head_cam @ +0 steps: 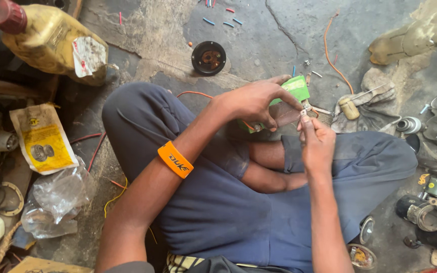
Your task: The person sits on the floor and cleans a small green electrical component with a cloth. They then use a metal file to smooth a contact surface on the component, repeatedly filing and checking the surface.
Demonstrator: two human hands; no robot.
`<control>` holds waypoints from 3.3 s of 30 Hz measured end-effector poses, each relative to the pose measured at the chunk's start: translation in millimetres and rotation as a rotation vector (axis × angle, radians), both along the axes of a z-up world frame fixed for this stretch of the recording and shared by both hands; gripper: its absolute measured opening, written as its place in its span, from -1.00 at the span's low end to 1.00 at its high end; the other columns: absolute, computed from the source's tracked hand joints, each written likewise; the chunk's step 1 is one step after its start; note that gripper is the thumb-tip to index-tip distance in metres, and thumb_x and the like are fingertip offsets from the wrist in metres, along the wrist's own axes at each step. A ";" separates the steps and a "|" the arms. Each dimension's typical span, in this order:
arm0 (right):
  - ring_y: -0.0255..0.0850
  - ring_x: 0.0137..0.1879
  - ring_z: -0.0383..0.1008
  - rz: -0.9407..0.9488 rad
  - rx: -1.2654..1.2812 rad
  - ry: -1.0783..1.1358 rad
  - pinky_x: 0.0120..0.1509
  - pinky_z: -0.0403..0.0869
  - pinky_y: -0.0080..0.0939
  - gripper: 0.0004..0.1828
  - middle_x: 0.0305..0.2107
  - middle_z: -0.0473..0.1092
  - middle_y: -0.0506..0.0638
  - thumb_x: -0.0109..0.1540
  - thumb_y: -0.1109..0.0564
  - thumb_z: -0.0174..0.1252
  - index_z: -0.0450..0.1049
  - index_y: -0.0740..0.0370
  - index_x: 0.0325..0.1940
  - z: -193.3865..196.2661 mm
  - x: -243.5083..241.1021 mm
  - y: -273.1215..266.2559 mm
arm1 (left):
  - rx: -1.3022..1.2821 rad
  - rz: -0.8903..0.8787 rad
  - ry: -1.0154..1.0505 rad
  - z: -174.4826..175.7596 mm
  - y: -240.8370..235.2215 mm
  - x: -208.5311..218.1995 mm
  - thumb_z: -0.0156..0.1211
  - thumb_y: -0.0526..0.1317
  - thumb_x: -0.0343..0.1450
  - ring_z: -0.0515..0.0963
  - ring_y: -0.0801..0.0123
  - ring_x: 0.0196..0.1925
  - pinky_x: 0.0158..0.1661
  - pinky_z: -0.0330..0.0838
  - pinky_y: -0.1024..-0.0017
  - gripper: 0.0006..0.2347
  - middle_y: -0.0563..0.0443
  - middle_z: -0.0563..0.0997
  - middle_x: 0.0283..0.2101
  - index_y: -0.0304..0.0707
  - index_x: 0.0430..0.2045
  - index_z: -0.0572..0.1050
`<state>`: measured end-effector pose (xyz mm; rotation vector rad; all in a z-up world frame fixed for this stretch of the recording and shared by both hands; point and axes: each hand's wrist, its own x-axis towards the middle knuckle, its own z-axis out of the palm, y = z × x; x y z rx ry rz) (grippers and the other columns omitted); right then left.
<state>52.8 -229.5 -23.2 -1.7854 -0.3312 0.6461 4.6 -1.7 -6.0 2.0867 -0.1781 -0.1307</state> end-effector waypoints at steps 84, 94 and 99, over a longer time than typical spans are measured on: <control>-0.48 -0.56 -0.01 0.041 -0.047 0.035 -0.52 -0.04 -0.33 -0.51 -0.68 0.11 -0.26 0.42 -0.05 0.09 0.36 0.23 -0.55 -28.1 8.6 -7.1 | 0.009 0.034 0.128 12.7 -0.3 -1.8 0.54 -0.20 0.04 0.17 -0.12 0.51 0.28 0.30 0.17 -0.36 -0.47 0.16 0.45 0.27 0.09 0.55; -0.50 -0.57 0.03 0.063 -0.032 0.096 -0.52 0.02 -0.38 -0.62 -0.67 0.15 -0.27 0.38 -0.01 0.09 0.41 0.19 -0.49 -26.3 5.0 -5.4 | -0.020 0.020 0.083 13.5 -0.9 -5.3 0.54 -0.22 0.04 0.18 -0.14 0.51 0.30 0.27 0.19 -0.36 -0.47 0.19 0.44 0.25 0.09 0.57; -0.53 -0.54 0.04 -0.025 0.036 0.020 -0.50 0.00 -0.38 -0.58 -0.64 0.18 -0.28 0.40 0.02 0.12 0.40 0.21 -0.53 -23.2 14.5 -6.1 | -0.028 0.040 0.124 10.3 0.8 2.0 0.55 -0.20 0.05 0.24 -0.13 0.45 0.28 0.31 0.21 -0.36 -0.46 0.11 0.47 0.23 0.09 0.54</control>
